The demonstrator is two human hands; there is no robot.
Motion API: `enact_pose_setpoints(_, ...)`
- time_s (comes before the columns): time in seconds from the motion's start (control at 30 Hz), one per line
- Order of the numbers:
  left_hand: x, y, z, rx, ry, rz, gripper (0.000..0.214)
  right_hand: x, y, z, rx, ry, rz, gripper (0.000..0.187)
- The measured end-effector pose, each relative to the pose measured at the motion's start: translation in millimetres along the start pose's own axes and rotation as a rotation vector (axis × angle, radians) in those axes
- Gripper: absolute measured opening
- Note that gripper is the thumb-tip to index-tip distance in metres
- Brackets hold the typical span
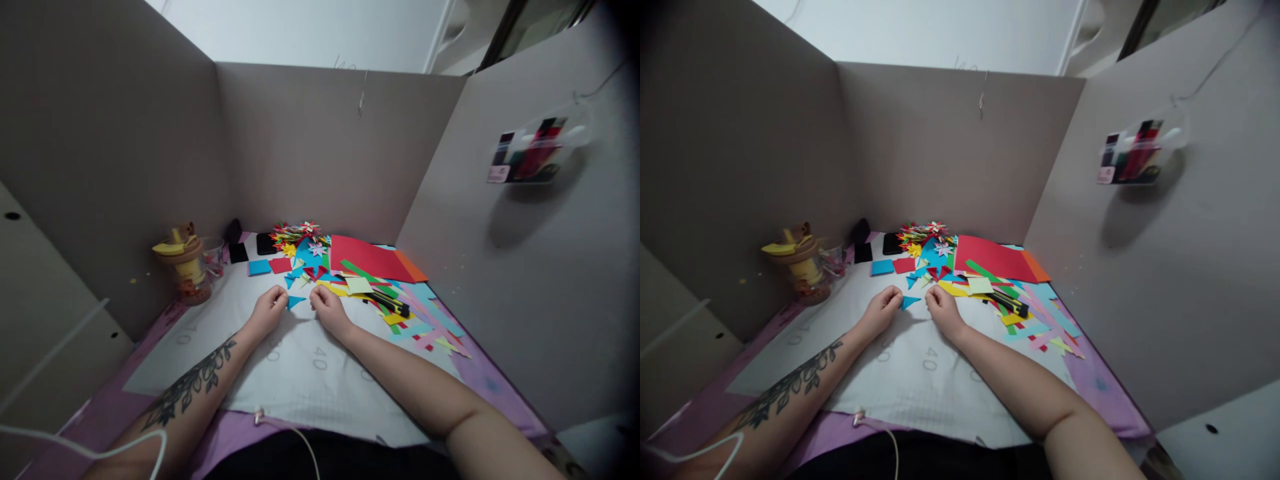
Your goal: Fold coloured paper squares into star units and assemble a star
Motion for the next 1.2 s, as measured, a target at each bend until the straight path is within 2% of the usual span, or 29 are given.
enact_pose_setpoints(0.13, 0, 1.8, 0, 0.014, -0.003, 0.004, 0.020, -2, 4, 1, 0.015, 0.014, -0.038, 0.009)
enact_pose_setpoints(0.5, -5, 12.7, 4, 0.076, 0.071, -0.076, 0.015, 13, 11, 4, 0.082, -0.043, -0.022, 0.017)
enact_pose_setpoints(0.63, -7, 16.9, 6, 0.106, 0.090, -0.016, 0.011, 13, 17, 4, 0.110, -0.034, 0.007, 0.015)
enact_pose_setpoints(0.87, 3, 15.8, 5, 0.058, 0.038, 0.094, 0.028, 7, 17, 3, 0.065, -0.008, -0.017, 0.012)
enact_pose_setpoints(1.0, 5, 16.5, 4, 0.071, 0.026, 0.073, 0.026, 4, 17, 3, 0.045, 0.022, -0.107, 0.011)
enact_pose_setpoints(1.2, 4, 16.2, 5, 0.080, 0.028, 0.040, 0.022, 5, 23, 4, 0.109, 0.040, -0.114, 0.017)
Point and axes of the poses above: each hand's wrist, its own z-axis away from the middle knuckle, its own y-axis out of the palm, x = y × z, the point moved 8 cm from there along -z, towards the middle knuckle, and after that the axes turned 3 degrees about -y, right-handed, at the moved point
